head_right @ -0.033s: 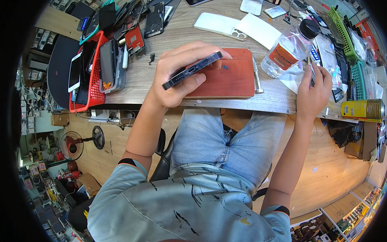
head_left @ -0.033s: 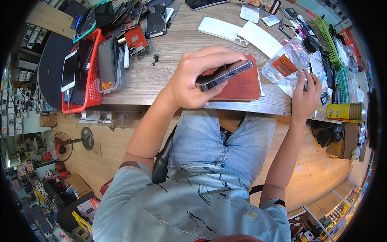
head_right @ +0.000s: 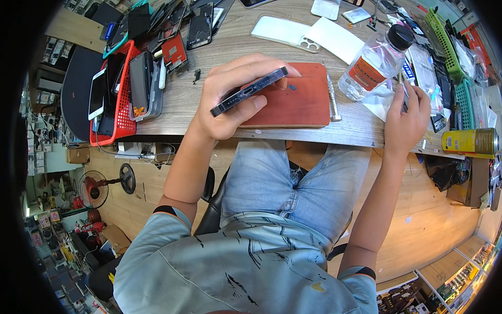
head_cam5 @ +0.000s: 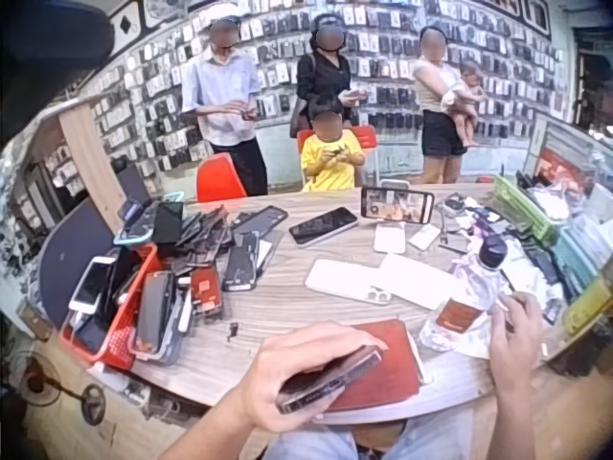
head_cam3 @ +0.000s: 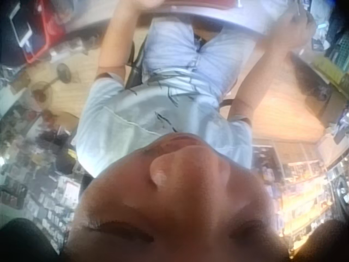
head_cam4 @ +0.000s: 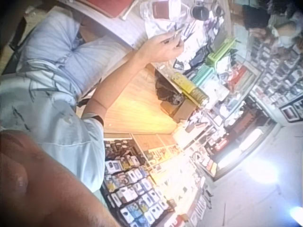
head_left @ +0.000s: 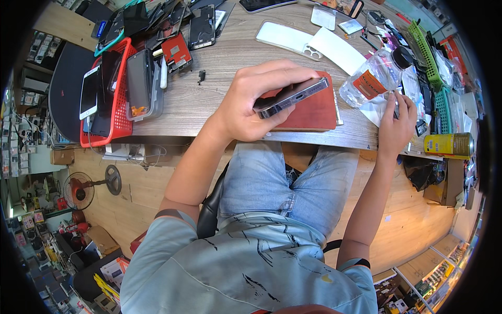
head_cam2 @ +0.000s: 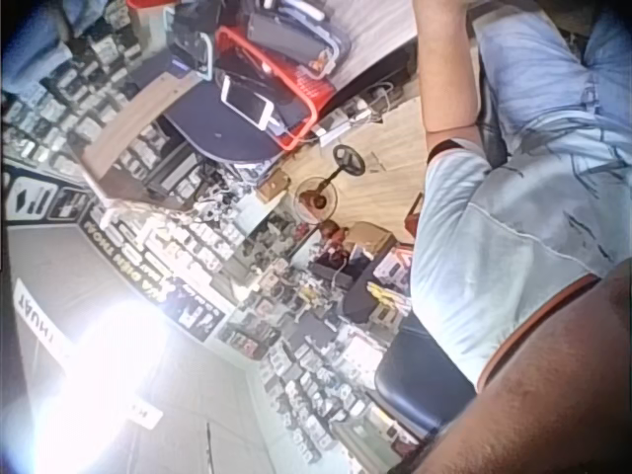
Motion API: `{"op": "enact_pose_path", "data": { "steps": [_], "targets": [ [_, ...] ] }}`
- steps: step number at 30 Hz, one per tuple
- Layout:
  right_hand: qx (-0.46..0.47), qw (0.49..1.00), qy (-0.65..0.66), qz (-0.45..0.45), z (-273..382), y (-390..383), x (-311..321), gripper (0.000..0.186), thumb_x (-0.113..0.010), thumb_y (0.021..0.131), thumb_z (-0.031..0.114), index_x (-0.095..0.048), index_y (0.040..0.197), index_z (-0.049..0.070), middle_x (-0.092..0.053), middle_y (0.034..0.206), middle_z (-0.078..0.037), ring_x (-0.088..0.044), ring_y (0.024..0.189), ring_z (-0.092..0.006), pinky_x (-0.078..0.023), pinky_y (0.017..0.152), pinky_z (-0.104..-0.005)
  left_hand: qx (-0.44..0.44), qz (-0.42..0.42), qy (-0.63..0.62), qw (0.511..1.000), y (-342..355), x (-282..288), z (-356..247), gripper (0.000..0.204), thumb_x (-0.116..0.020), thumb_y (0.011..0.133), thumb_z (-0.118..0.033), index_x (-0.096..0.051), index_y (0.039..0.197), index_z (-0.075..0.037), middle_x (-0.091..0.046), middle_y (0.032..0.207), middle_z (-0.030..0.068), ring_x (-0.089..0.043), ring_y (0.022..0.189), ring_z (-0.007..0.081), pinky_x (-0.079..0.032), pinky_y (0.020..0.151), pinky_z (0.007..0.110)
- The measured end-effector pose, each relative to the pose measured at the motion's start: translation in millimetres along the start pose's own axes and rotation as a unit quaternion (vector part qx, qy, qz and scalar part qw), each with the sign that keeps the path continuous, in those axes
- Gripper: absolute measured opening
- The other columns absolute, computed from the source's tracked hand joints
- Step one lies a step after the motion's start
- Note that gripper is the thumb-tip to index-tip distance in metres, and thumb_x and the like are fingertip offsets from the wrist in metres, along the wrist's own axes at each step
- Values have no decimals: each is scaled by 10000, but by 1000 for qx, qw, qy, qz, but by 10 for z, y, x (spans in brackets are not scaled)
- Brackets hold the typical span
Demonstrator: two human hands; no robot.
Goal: The person uses a thin metal tool to pry and clean the edges of a smartphone while seated at a cluttered workbench. They repeatedly insert the tool into the device seam, wipe the tool on a cloth, and rotate the phone to access different sides. The person also briefly uses a screwdriver on the device before returning to the prying tool.
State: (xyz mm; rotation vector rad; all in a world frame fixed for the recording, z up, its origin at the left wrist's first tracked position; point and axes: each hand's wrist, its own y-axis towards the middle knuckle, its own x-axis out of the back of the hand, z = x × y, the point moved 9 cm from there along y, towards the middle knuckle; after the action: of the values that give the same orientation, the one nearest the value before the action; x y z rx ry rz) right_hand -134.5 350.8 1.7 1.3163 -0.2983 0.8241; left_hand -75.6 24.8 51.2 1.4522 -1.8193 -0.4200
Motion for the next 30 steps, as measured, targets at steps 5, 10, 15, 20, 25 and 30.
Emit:
{"op": "enact_pose_path", "data": {
  "steps": [5,10,15,20,25,30],
  "targets": [
    [5,1000,-3,-8,-20,-5,2,208,-739,972,168,-793,1106,18,-708,1098,-158,-680,1016,-338,-538,889,-432,36,13,22,999,15,-13,-3,460,-650,883,-254,-732,1205,64,-745,1041,189,-716,915,276,-563,859,387],
    [2,999,21,-46,-25,46,25,189,-757,944,152,-787,1059,4,-716,1074,-152,-682,997,-332,-538,875,-433,68,7,-8,998,104,-47,-32,503,-651,867,-302,-731,1170,91,-722,1016,205,-703,912,292,-547,864,384],
    [-34,992,88,-80,-155,36,45,154,-770,929,141,-781,1000,5,-723,1045,-144,-684,974,-333,-540,863,-427,33,41,-17,998,109,-43,-88,418,-659,859,-77,-708,1262,23,-755,1129,172,-718,948,271,-565,890,374],
    [-54,990,114,-63,-302,99,2,131,-767,922,138,-771,966,15,-728,1014,-129,-692,932,-324,-541,829,-421,14,37,-18,999,94,-63,-94,400,-659,878,-87,-698,1257,36,-756,1148,188,-722,961,290,-564,895,376],
    [-76,995,63,-15,-468,313,104,118,-761,919,148,-785,960,40,-735,971,-124,-693,814,-298,-542,751,-417,37,12,10,999,101,-102,-99,507,-665,909,-353,-725,1160,84,-729,1051,211,-697,898,286,-540,849,392],
    [-115,992,43,30,-761,314,378,127,-764,915,132,-787,985,28,-752,955,-138,-682,714,-293,-555,714,-402,41,11,6,999,91,-123,-108,527,-672,924,-386,-725,1163,81,-733,1069,216,-697,901,288,-536,853,392]
  ]
}}
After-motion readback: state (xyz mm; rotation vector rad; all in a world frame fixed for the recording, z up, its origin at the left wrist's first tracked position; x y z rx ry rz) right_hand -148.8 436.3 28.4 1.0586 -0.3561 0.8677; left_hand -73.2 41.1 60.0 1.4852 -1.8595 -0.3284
